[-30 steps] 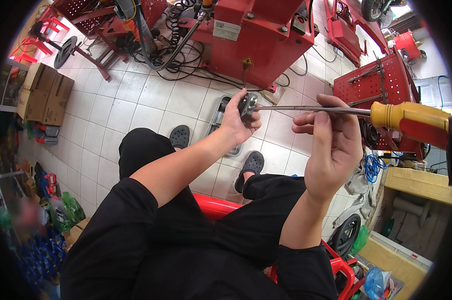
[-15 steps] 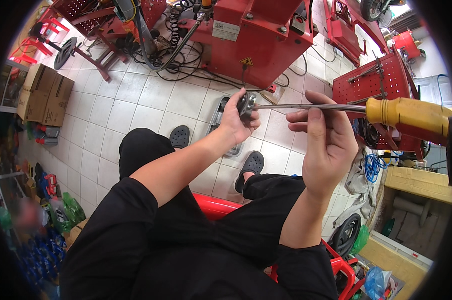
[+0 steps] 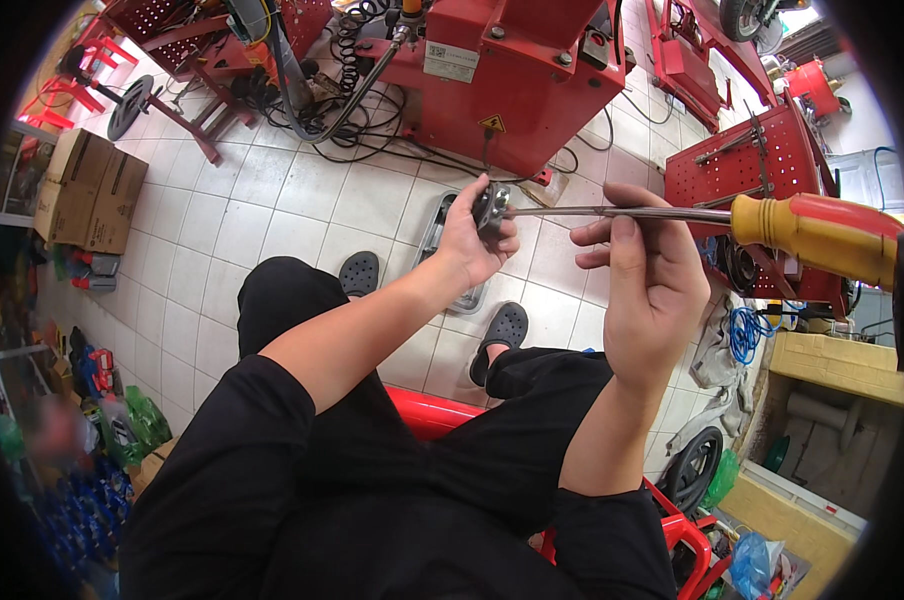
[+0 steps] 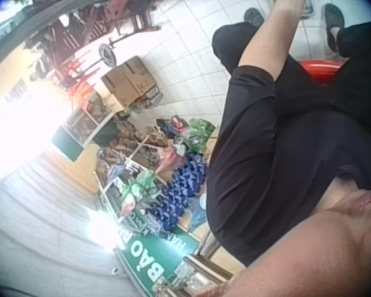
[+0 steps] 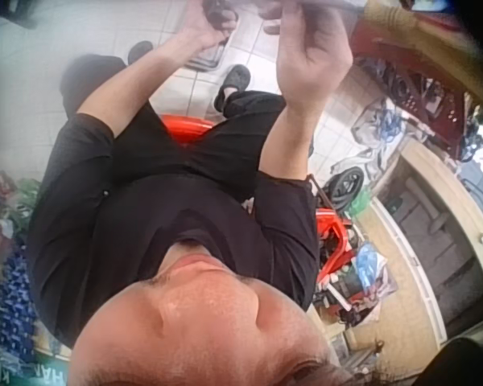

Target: The person holds a cylindrical metal mechanical part and uses a screwdriver to pry and scrape at internal components. The person rotates the part to access different angles and continues the prying action with the tool.

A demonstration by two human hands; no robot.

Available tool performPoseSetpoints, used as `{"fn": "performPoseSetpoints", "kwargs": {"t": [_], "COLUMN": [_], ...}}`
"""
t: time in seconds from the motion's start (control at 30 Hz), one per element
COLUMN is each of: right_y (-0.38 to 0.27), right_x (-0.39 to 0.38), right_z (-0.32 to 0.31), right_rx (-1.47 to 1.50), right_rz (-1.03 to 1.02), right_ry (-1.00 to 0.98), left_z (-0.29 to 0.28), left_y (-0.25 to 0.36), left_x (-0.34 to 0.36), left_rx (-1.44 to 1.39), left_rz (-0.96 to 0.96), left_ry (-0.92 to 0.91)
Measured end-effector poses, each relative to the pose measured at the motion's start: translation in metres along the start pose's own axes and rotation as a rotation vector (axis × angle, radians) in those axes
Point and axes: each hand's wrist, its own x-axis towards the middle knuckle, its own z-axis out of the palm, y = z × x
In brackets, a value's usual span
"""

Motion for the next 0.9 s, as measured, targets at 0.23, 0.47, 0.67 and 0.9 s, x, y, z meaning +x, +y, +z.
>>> {"fn": "performPoseSetpoints", "kwargs": {"t": [0.23,0.47,0.67,0.9], "right_y": [0.011,0.023,0.026,0.022], "right_x": [0.001,0.001,0.001,0.010], "right_z": [0.001,0.002,-0.001,-0.009], "right_rx": [-0.228,-0.201,-0.204,-0.342], "right_rz": [-0.147,-0.137,-0.158,-0.299], "right_ry": [0.024,0.068,0.094,0.010], "left_z": [-0.001,-0.001,0.000,-0.004], "left_y": [0.000,0.001,0.001,0.002], "left_x": [0.001,0.001,0.001,0.001], "left_rx": [-0.011,-0.035,-0.021,0.010], "left_rz": [-0.013,-0.022,-0.031,-0.051], "left_ry": [0.031,0.029,0.030,0.007]}}
